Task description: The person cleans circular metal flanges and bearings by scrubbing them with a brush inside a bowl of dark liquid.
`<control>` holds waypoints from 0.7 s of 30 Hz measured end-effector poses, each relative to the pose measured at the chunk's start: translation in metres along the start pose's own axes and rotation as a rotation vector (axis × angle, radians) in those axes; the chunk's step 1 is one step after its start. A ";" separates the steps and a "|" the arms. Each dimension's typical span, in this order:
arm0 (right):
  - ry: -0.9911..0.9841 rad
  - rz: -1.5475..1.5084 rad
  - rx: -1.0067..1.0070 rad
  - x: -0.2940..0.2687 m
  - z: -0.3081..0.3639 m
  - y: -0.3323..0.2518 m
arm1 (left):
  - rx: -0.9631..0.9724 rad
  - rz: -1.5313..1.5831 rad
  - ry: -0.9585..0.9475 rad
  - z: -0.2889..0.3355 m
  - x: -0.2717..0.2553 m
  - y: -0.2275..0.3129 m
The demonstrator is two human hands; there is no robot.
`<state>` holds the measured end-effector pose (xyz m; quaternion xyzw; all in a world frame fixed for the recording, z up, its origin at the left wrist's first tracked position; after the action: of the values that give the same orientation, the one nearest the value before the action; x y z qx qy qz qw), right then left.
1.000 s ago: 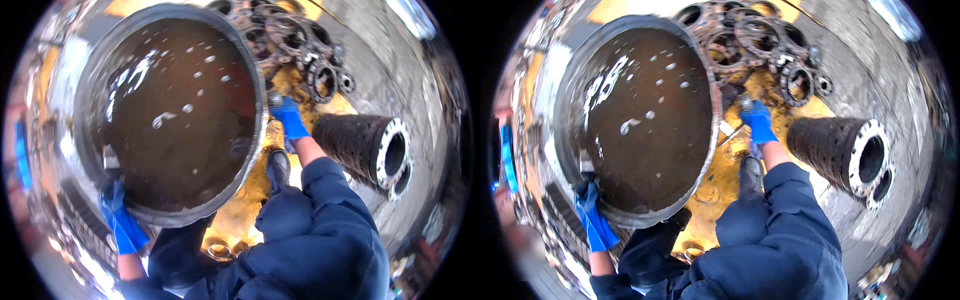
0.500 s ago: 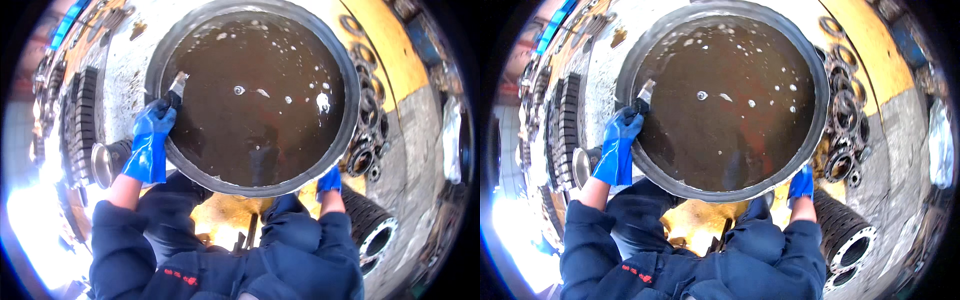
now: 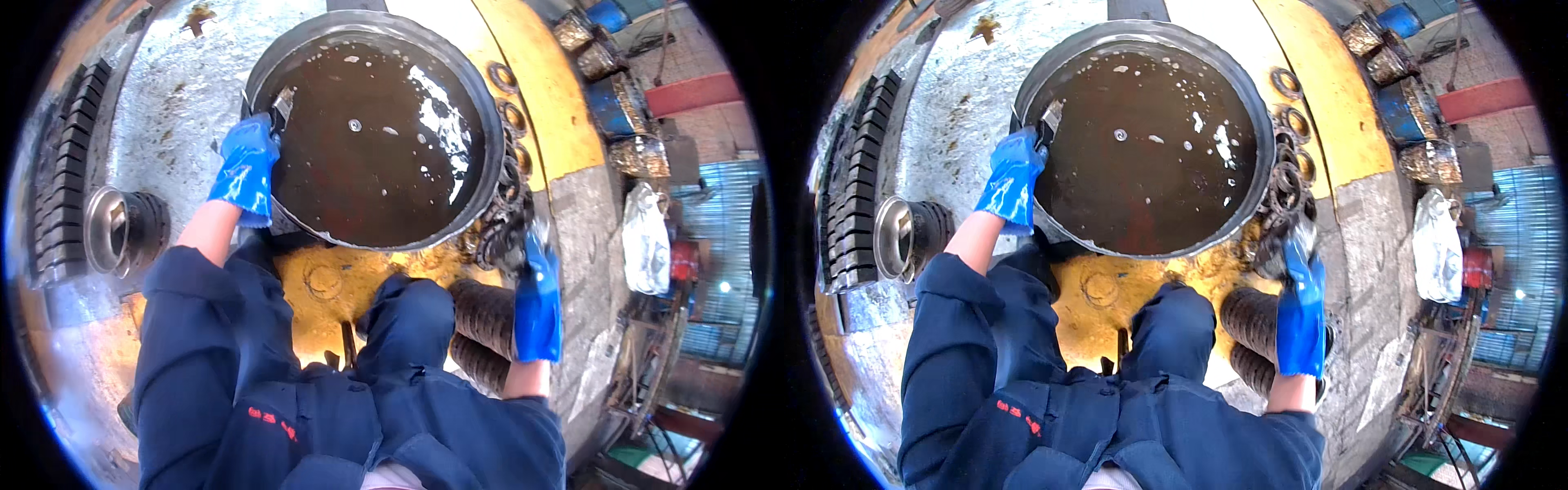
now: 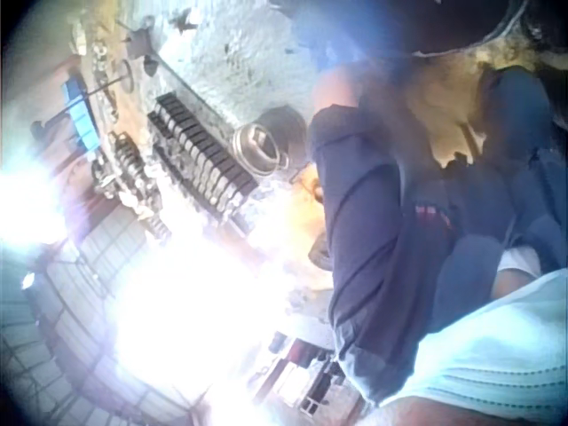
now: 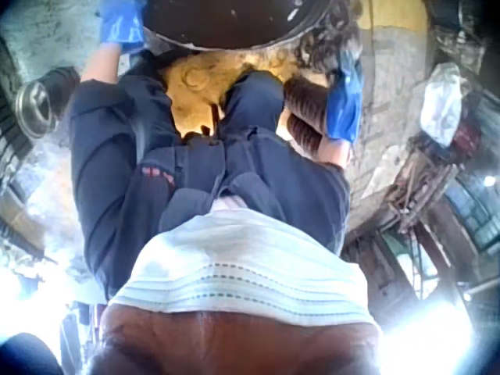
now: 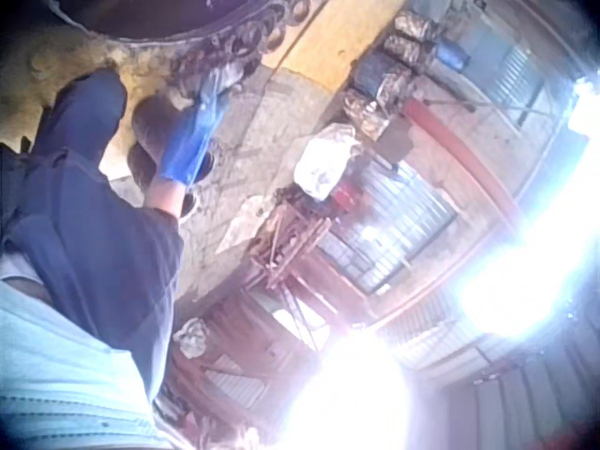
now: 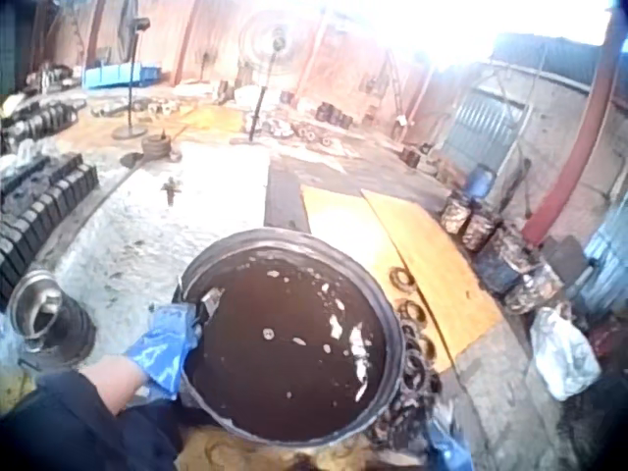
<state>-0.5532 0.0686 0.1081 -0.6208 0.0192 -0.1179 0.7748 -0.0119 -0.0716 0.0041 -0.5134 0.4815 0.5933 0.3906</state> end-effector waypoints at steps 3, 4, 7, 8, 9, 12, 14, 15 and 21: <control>-0.197 0.156 -0.081 0.083 -0.016 -0.042 | -0.074 -0.020 -0.036 0.006 -0.004 -0.014; -0.254 0.196 -0.095 0.111 -0.026 -0.045 | -0.080 -0.037 -0.024 0.004 -0.006 -0.018; -0.329 0.272 -0.019 0.167 -0.065 -0.025 | -0.086 0.009 -0.034 0.005 0.004 -0.012; -0.374 0.263 0.026 0.189 -0.083 -0.011 | -0.111 0.008 -0.030 0.006 -0.004 -0.022; -0.372 0.249 0.050 0.209 -0.098 0.005 | -0.084 0.022 0.027 0.005 0.007 -0.031; -0.352 0.509 0.104 0.234 -0.142 0.048 | -0.053 0.067 0.009 0.005 0.009 -0.024; -0.442 0.594 0.091 0.240 -0.180 0.085 | -0.058 0.073 0.009 0.005 0.002 -0.023; -0.400 0.825 0.088 0.236 -0.203 0.106 | -0.062 0.084 0.020 0.005 0.011 -0.023; -0.539 1.535 -0.211 0.268 -0.214 0.134 | -0.084 0.079 0.000 0.010 0.004 -0.026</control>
<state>-0.3088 -0.1649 -0.0394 -0.5114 0.2630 0.6007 0.5554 0.0100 -0.0564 -0.0036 -0.5099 0.4760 0.6280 0.3451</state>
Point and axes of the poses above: each hand's wrist, its own z-axis away from the middle knuckle, its own x-axis out of the palm, y = z × x, the point moved 6 cm from there along -z, towards the middle knuckle, and after that the axes turned 3 degrees about -z, right-handed, at the moved point
